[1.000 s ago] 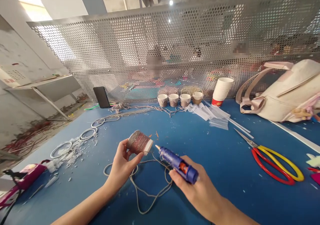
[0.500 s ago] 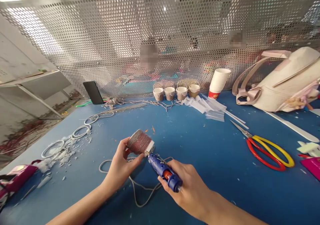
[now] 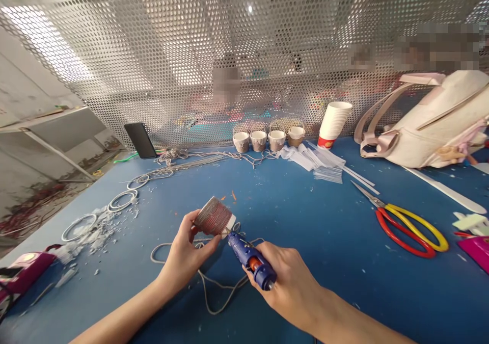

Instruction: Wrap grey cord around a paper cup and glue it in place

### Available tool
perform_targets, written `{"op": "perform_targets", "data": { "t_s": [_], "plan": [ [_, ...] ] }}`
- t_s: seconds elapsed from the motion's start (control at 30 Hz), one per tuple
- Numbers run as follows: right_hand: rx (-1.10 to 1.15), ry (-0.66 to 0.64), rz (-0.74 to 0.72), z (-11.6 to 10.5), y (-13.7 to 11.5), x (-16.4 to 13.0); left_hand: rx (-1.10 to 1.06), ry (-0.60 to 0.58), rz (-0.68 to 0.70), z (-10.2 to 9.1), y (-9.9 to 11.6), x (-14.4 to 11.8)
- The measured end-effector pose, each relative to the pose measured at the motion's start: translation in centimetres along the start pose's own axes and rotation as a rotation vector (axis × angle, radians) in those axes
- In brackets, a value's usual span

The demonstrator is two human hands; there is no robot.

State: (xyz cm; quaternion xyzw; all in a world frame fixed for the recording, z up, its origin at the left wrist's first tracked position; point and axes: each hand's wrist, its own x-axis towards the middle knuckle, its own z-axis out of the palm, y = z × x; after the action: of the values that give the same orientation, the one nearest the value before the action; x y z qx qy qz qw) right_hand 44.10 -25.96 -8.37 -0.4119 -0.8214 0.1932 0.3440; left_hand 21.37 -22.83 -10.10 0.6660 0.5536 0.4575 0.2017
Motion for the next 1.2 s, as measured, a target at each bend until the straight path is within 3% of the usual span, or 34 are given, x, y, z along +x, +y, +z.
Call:
{"op": "perform_targets", "data": {
  "t_s": [0.57, 0.73, 1.2],
  "plan": [
    [0.016, -0.088, -0.019, 0.3, 0.19, -0.39, 0.117, 0.011, 0.14, -0.33, 0.45, 0.03],
    [0.001, -0.044, -0.021, 0.01, 0.06, -0.22, 0.094, -0.004, 0.112, -0.32, 0.35, -0.07],
    [0.005, -0.076, -0.013, -0.11, -0.17, -0.36, 0.096, -0.018, 0.113, -0.47, 0.67, -0.04]
  ]
}}
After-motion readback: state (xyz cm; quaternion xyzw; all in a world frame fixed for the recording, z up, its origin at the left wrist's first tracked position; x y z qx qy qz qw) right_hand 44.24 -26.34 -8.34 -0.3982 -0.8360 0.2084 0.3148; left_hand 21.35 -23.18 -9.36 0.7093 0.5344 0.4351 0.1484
